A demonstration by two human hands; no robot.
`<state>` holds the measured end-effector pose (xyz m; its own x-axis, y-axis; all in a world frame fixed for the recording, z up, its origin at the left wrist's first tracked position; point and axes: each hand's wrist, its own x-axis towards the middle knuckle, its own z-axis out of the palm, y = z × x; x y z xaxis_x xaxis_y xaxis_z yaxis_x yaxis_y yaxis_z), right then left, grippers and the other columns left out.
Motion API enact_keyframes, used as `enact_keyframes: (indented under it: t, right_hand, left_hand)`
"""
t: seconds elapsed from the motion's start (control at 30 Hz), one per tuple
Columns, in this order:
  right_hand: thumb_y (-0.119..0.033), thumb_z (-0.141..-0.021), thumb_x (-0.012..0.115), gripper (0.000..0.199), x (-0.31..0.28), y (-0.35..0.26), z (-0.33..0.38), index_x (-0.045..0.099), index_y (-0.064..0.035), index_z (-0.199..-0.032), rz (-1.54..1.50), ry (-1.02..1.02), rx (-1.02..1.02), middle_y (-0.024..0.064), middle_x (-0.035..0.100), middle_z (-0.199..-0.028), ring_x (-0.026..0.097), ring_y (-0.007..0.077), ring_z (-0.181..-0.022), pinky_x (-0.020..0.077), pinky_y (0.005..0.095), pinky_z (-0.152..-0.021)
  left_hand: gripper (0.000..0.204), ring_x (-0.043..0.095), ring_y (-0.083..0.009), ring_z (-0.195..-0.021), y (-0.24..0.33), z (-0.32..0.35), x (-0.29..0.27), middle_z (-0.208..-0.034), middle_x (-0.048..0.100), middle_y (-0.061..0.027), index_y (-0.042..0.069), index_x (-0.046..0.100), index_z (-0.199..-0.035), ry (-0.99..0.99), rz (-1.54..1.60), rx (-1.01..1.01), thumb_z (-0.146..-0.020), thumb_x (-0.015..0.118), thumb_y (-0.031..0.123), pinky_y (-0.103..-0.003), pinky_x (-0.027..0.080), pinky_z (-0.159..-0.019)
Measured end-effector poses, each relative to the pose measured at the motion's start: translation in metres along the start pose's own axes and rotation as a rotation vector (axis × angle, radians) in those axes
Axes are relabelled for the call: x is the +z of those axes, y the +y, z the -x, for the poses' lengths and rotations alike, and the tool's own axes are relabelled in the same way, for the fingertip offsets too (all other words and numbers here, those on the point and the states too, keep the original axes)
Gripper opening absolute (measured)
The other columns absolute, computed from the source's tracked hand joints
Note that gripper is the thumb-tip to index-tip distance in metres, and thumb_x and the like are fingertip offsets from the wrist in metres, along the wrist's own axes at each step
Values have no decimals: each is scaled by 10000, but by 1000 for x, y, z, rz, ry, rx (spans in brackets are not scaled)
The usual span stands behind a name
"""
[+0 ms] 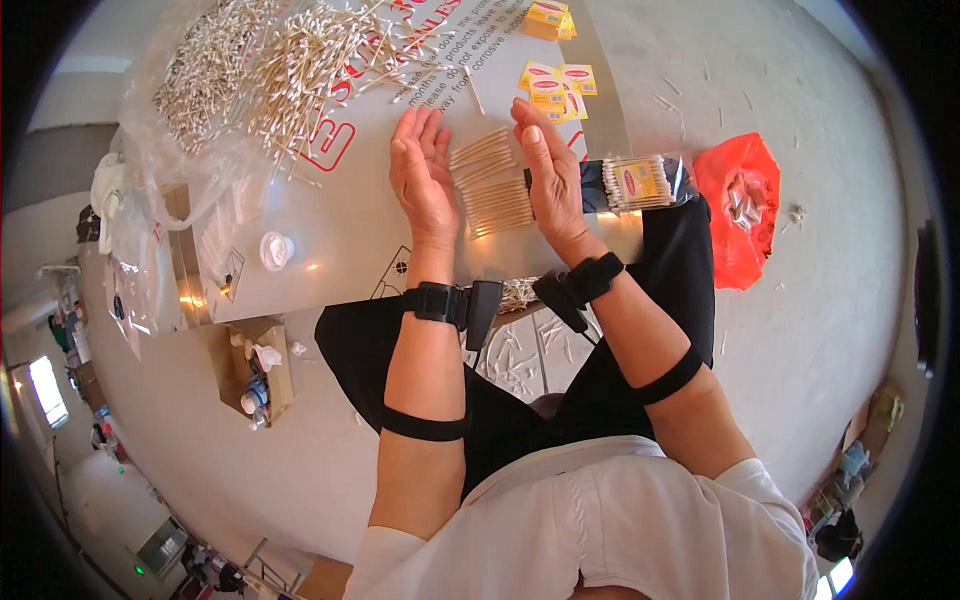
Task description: Packaging cotton swabs into plastic sleeves at a packing station.
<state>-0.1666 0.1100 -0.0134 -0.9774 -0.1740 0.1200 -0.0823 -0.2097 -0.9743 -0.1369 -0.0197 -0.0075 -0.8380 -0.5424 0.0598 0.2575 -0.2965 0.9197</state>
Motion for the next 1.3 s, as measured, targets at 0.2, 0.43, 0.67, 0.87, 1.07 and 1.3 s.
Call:
enact_keyframes:
  t: [0.2, 0.43, 0.67, 0.87, 1.07, 1.3]
  right_hand:
    - [-265, -1018, 505, 414, 3, -5, -25, 543, 60, -1271, 276, -116, -179, 223, 568, -1302, 528, 331, -1236, 384, 360, -1056]
    - [-312, -1055, 424, 467, -7, -10, -3, 545, 86, -1268, -6, -27, 132, 176, 565, -1313, 534, 245, -1240, 399, 338, -1078]
    - [-303, -1041, 478, 417, -15, -19, 25, 600, 65, -1195, -349, 257, 191, 120, 626, -1164, 594, 193, -1118, 474, 327, -1013]
    - [-274, -1040, 484, 378, -25, -20, 34, 620, 59, -1158, -326, 302, 195, 120, 629, -1165, 599, 194, -1103, 478, 327, -1006]
    - [-241, -1048, 456, 366, -17, -19, 33, 590, 66, -1194, -214, 194, 143, 151, 614, -1223, 592, 217, -1155, 468, 339, -1029]
    - [-188, -1022, 521, 282, -19, -19, 33, 638, 47, -1124, -234, 217, 169, 114, 625, -1196, 594, 163, -1074, 479, 303, -969]
  left_hand:
    - [666, 425, -299, -1333, -3, 1, 4, -1454, 404, -208, -37, 347, -1437, -19, -50, 5, -1030, 376, 488, -408, 336, -1115]
    - [694, 337, -320, -1407, 11, 20, -15, -1519, 346, -191, -44, 317, -1462, -13, -439, 132, -1012, 430, 471, -471, 258, -1148]
    - [841, 182, -314, -1481, 22, 54, -5, -1578, 246, -185, 4, 282, -1500, -454, -1644, 244, -907, 558, 534, -567, 108, -1171]
    - [890, 184, -315, -1480, 31, 58, -2, -1575, 246, -192, -3, 277, -1496, -578, -1664, 188, -869, 614, 532, -581, 103, -1171]
    - [887, 187, -364, -1471, 33, 55, 4, -1568, 239, -224, -8, 280, -1490, -501, -1663, 232, -864, 624, 517, -603, 117, -1158]
    - [772, 197, -346, -1470, 30, 66, 8, -1563, 256, -208, 0, 286, -1487, -441, -1641, 302, -913, 596, 412, -578, 128, -1164]
